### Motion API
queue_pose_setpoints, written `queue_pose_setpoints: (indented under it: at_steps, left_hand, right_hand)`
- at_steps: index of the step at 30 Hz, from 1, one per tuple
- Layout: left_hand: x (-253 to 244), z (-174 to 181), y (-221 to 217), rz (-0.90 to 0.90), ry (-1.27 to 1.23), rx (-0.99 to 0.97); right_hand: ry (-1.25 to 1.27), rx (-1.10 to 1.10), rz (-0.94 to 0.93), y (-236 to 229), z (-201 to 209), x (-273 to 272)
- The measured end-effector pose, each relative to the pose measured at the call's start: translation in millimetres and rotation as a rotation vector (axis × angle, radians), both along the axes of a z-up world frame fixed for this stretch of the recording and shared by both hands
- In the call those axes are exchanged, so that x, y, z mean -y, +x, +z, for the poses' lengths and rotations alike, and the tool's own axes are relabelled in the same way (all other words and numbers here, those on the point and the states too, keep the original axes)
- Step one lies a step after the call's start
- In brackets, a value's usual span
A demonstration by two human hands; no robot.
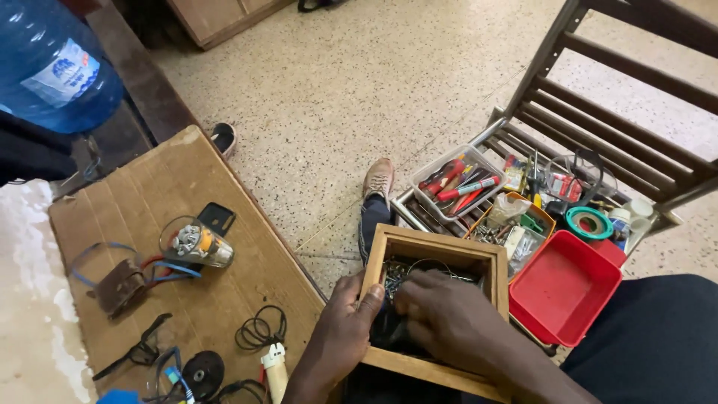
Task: Sorting through a tray of small metal hardware and tools, then moving to a workbench to organize components.
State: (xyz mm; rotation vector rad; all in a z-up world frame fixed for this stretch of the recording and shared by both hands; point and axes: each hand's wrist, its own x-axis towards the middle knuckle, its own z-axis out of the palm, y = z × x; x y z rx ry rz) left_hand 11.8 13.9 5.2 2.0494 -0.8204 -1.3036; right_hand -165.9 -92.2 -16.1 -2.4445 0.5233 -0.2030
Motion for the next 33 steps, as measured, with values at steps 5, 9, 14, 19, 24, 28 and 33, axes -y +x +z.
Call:
queue_pose_setpoints:
  at_steps: [5, 9, 14, 19, 24, 28, 33]
  left_hand:
    - [5, 9, 4, 0.052, 0.066, -0.071]
    - [0, -54, 9, 0.154, -0.145, -0.028]
    - [5, -52, 19, 0.159, 0.035, 0.037]
    - [19, -29, 9, 0.266, 0.2, 0.045]
    - [31, -8, 1, 0.247, 0.318, -0.009]
    - [26, -20, -1, 0.195, 0.318, 0.176]
    - [29, -11, -5, 0.362, 0.254, -0.045]
  right_hand:
    - [0.136, 0.304, -0.306, -44, 34, 31]
    - [0.492, 0.53, -0.814, -119, 20, 97]
    - [0.326, 0.092, -1.207, -195, 5, 163]
    - [0.4, -0.224, -1.212, -217, -26, 195]
    - [0.649, -0.181, -1.115, -217, -54, 211]
    - [0.563, -0.294, -1.165, -221, -43, 213]
    - [0.357, -0.401, -1.327, -216, -27, 212]
